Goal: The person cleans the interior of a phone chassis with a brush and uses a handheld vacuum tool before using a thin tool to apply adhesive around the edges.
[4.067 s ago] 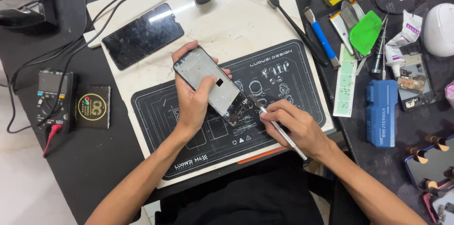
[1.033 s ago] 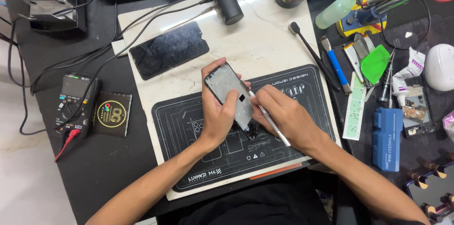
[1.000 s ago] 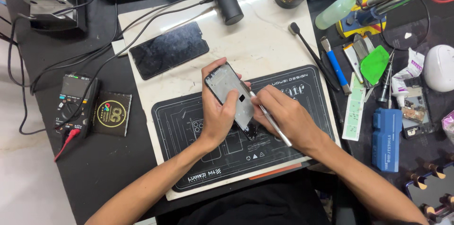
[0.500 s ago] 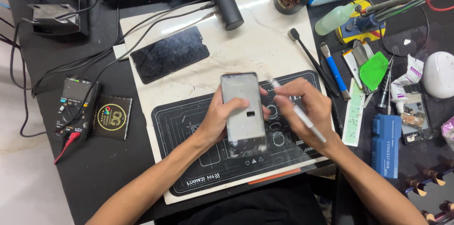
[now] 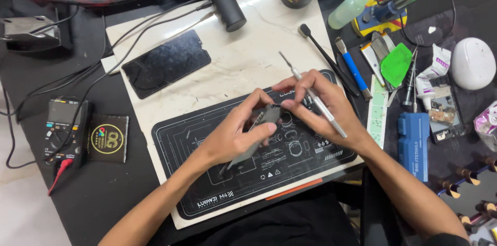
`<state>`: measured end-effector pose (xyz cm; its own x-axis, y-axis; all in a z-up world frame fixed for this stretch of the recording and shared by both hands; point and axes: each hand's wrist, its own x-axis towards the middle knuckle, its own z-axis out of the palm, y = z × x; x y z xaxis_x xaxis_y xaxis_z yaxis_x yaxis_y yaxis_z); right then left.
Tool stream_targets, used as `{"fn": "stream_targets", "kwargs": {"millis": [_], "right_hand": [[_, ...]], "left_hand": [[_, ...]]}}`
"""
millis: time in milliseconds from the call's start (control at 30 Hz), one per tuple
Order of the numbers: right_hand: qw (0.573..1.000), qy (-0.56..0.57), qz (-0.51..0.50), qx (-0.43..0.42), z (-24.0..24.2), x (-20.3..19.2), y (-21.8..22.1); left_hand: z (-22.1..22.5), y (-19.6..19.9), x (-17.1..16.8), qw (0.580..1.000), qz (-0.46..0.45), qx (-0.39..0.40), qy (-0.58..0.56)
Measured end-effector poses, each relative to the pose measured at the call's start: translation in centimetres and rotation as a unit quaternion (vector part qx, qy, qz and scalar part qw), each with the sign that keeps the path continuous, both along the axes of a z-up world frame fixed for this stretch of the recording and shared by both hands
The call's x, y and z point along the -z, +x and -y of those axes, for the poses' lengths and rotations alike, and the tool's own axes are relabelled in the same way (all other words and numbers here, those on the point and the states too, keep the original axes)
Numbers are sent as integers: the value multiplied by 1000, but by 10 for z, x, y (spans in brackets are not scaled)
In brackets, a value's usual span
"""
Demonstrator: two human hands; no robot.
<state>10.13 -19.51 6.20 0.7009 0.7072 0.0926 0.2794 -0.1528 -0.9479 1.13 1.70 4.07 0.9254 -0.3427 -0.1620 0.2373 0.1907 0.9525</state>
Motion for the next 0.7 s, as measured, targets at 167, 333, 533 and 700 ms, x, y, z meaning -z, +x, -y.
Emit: {"fn": "stream_targets", "kwargs": {"millis": [167, 333, 533, 700], "right_hand": [[998, 51, -15, 37, 10, 3, 2], [997, 11, 69, 16, 8, -11, 2], [984, -52, 169, -34, 8, -17, -7], [998, 15, -22, 60, 23, -5, -7]], "left_hand": [[-13, -8, -35, 926, 183, -98, 314], [3, 6, -32, 936, 179, -70, 294], [-9, 2, -21, 973, 69, 7, 218], [-37, 12, -18, 993, -40, 8, -115]]}}
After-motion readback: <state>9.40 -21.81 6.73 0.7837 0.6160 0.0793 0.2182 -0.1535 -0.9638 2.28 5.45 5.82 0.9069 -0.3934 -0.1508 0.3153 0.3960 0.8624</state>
